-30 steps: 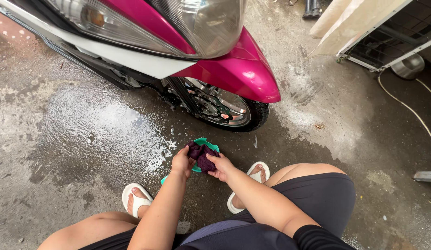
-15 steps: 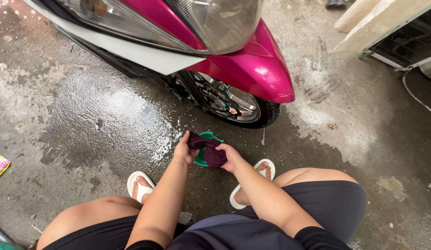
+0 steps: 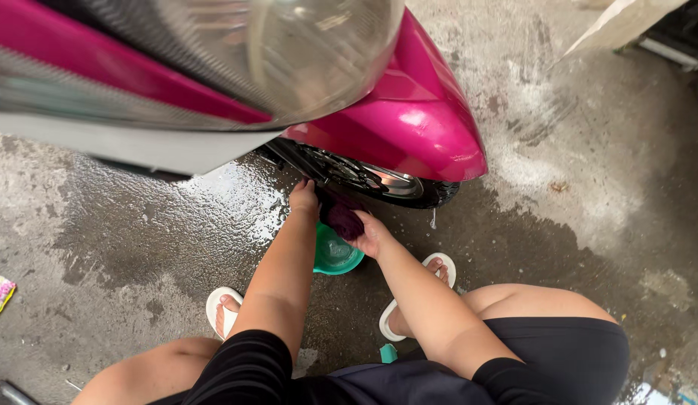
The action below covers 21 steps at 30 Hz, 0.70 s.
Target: The person washes the front wheel and lower body panels of a pink motorcycle using a purple cloth and a green scoop. They repeatedly dip the cloth into the scoop, wipe the wheel rim and brake disc, then wipe the adjacent bodywork, continuing this cycle throughout the clip.
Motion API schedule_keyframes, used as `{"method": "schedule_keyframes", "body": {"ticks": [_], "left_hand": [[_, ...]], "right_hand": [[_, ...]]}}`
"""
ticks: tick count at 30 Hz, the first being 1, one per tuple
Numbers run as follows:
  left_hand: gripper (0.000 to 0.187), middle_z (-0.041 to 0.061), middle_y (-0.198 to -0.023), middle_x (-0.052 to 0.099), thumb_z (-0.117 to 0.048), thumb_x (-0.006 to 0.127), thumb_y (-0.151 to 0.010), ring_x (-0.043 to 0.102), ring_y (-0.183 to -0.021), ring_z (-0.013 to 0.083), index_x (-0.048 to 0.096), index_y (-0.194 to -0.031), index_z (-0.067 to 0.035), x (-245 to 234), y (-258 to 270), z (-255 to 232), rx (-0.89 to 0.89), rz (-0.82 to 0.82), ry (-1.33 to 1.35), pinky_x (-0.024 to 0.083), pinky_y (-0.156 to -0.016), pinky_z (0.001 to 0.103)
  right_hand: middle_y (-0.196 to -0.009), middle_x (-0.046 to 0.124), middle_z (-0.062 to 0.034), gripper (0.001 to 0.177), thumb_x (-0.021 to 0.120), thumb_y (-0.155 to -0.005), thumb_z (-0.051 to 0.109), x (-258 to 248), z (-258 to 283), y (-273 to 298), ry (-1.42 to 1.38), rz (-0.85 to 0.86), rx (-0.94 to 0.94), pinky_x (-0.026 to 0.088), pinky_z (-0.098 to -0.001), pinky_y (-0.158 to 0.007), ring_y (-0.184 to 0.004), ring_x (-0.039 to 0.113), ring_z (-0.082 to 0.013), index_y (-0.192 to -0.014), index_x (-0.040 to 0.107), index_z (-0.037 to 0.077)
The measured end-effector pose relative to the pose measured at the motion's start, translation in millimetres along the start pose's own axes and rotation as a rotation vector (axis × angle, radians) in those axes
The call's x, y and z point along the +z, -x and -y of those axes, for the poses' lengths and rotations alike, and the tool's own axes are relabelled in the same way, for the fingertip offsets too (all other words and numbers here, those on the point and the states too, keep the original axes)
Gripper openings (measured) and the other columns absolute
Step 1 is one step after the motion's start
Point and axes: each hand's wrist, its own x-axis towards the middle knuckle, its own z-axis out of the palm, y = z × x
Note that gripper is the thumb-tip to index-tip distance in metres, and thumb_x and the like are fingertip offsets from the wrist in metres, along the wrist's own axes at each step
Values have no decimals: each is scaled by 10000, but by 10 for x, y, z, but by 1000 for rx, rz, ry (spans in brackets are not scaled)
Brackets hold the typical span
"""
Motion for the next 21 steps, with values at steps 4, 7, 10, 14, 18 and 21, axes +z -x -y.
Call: {"method": "schedule_keyframes", "body": {"ticks": [4,7,10,14,18,21], "left_hand": [[314,114,-1036,776,-135,593,-929,719,-937,246,719,-1209,-71,113,-136,128,277,27,-432,550,-828,355],[273,158,-1018,763,-133,629,-916,720,-916,275,672,-1148,2,135,-234,181,376,107,-542,553,-839,384],[302,121,-1020,738,-198,722,-904,686,-914,270,651,-1135,-17,263,-242,315,361,133,-428,522,-831,390],[293,121,-999,741,-198,723,-897,699,-901,277,657,-1122,-23,231,-232,414,192,75,-307,539,-819,406],[283,121,-978,744,-198,725,-889,711,-888,285,663,-1108,-30,143,-265,414,-165,226,-46,556,-807,423],[276,121,-962,747,-199,726,-884,721,-878,290,667,-1098,-35,31,-173,401,-247,319,-9,568,-798,435]], "right_hand": [[-1024,738,-67,369,564,-1015,391,67,97,-44,-95,33,5,610,-324,-679,-868,708,-193,-1181,671,79],[-1022,736,-69,347,568,-1025,382,147,132,5,-61,-51,16,605,-319,-654,-847,713,-189,-1217,641,104],[-1011,729,-64,290,558,-987,344,211,231,49,57,-158,-3,585,-337,-610,-809,715,-199,-1239,585,203],[-1013,718,-68,330,628,-947,284,161,386,108,319,-269,-53,575,-341,-578,-788,709,-201,-1257,591,177],[-1066,712,-57,435,693,-902,244,98,480,82,545,-340,-148,551,-356,-590,-823,706,-190,-1312,580,152],[-1146,740,-56,523,718,-881,223,-24,443,38,572,-263,-180,583,-340,-676,-914,718,-166,-1387,621,130]]}}
